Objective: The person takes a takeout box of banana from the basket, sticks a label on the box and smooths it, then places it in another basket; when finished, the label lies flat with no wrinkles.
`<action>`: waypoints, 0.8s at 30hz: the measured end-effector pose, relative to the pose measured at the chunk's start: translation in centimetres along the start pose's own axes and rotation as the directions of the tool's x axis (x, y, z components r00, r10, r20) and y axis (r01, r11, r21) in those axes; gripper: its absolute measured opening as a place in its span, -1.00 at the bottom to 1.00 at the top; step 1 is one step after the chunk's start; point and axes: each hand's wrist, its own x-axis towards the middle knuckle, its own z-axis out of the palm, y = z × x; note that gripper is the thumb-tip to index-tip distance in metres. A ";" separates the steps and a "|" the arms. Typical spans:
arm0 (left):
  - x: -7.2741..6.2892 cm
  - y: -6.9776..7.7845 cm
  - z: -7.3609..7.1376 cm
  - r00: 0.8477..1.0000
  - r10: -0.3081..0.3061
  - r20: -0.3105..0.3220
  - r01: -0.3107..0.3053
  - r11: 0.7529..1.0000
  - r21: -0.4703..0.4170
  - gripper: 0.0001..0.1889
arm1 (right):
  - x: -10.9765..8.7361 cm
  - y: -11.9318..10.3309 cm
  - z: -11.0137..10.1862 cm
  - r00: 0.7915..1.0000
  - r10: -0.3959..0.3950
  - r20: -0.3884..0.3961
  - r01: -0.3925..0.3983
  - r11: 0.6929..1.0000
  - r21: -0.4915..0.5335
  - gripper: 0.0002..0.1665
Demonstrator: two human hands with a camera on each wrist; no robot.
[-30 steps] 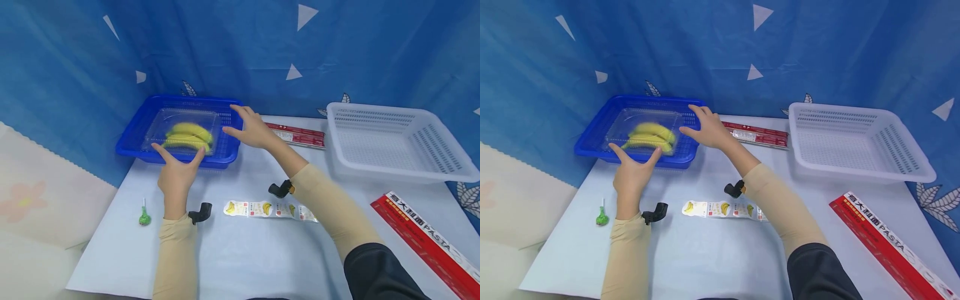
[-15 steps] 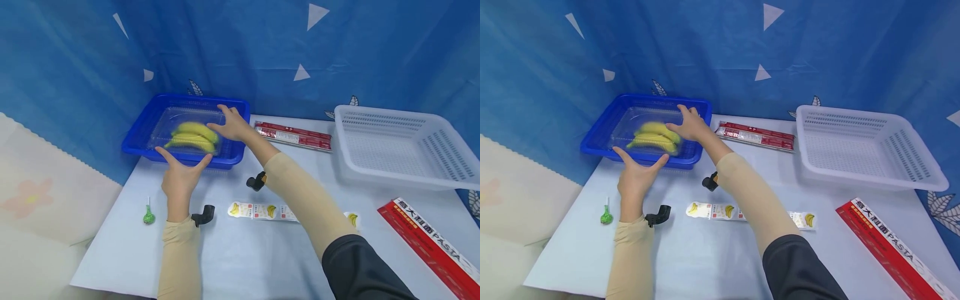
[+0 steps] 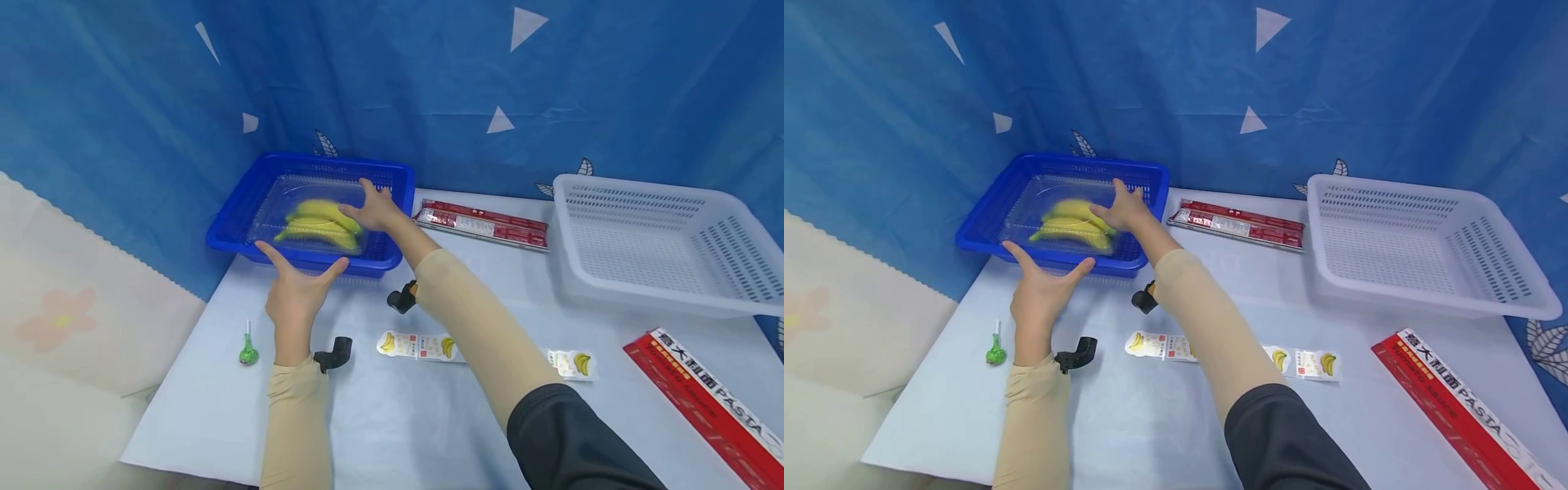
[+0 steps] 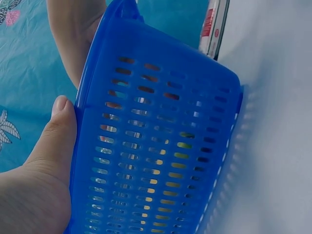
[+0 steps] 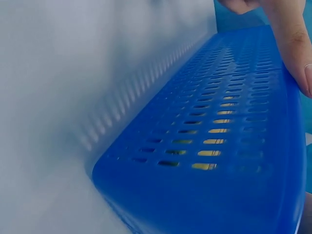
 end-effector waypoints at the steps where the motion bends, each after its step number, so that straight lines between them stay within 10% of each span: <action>1: 0.0 0.0 0.0 1.000 0.001 0.000 -0.001 1.000 -0.002 0.57 | 0.0 0.0 0.0 1.000 0.007 0.005 -0.007 1.000 0.005 0.03; 12: -0.1 -0.1 -0.1 1.000 0.013 0.008 -0.013 1.000 -0.006 0.57 | 0.1 -0.3 0.8 0.992 0.096 0.085 -0.107 0.985 0.139 -0.02; 24: 0.0 -0.1 -0.1 1.000 0.008 0.008 -0.008 1.000 0.008 0.56 | 0.6 0.0 1.6 0.999 0.028 -0.038 -0.018 0.969 0.246 -0.18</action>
